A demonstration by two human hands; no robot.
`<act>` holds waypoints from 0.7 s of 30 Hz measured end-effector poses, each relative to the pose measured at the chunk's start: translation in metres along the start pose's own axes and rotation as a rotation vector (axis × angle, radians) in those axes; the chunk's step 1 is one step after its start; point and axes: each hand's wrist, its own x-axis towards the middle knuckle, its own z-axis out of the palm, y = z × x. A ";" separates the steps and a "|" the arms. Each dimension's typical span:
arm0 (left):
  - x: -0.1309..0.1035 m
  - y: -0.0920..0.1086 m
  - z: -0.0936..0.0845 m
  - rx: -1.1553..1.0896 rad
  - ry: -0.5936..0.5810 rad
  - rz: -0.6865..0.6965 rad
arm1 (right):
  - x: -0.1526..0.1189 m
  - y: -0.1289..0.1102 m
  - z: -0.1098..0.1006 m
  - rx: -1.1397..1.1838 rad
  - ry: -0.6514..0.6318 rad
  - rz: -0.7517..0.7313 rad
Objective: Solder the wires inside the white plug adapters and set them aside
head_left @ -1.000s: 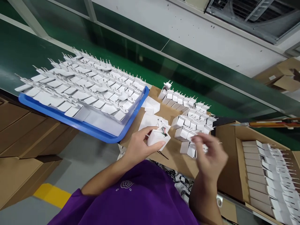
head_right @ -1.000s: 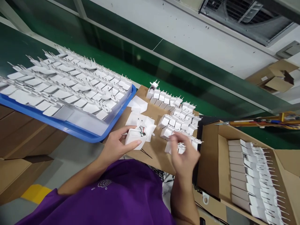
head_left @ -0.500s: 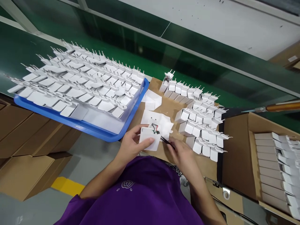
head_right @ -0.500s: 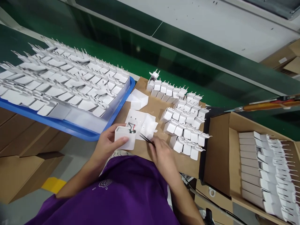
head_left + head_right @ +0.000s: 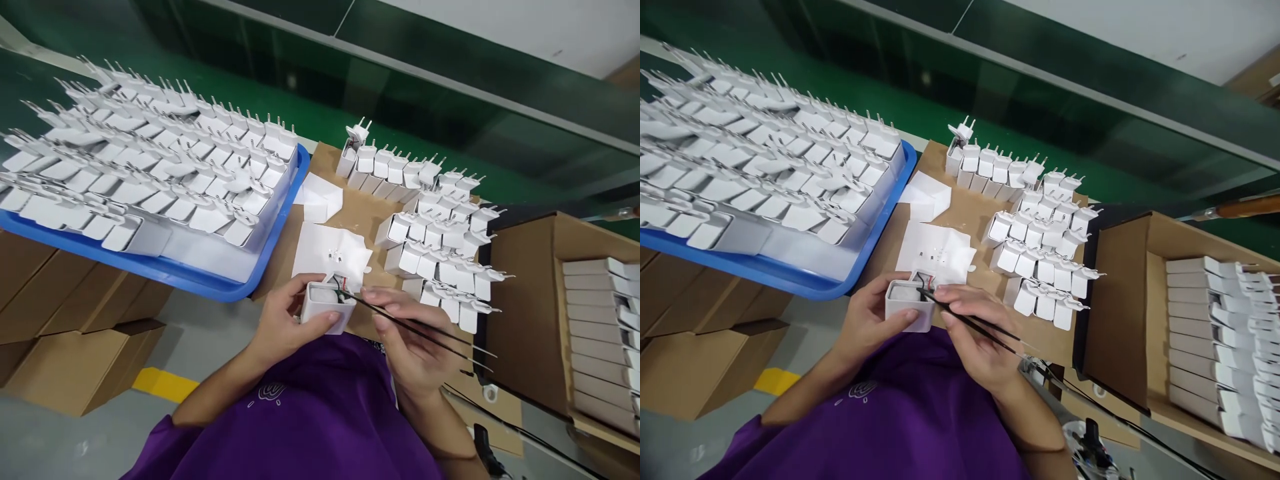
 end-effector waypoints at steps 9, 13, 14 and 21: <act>0.001 -0.004 -0.002 -0.005 0.027 -0.017 | -0.005 -0.007 -0.029 -0.312 -0.177 0.172; 0.003 -0.003 -0.002 0.009 0.044 -0.010 | -0.010 -0.014 -0.032 -0.117 -0.161 0.128; 0.003 -0.002 -0.001 0.008 0.048 -0.007 | -0.011 -0.015 -0.032 -0.030 -0.151 0.113; 0.007 0.002 0.003 -0.022 0.079 0.018 | -0.010 0.000 -0.037 0.336 -0.385 0.055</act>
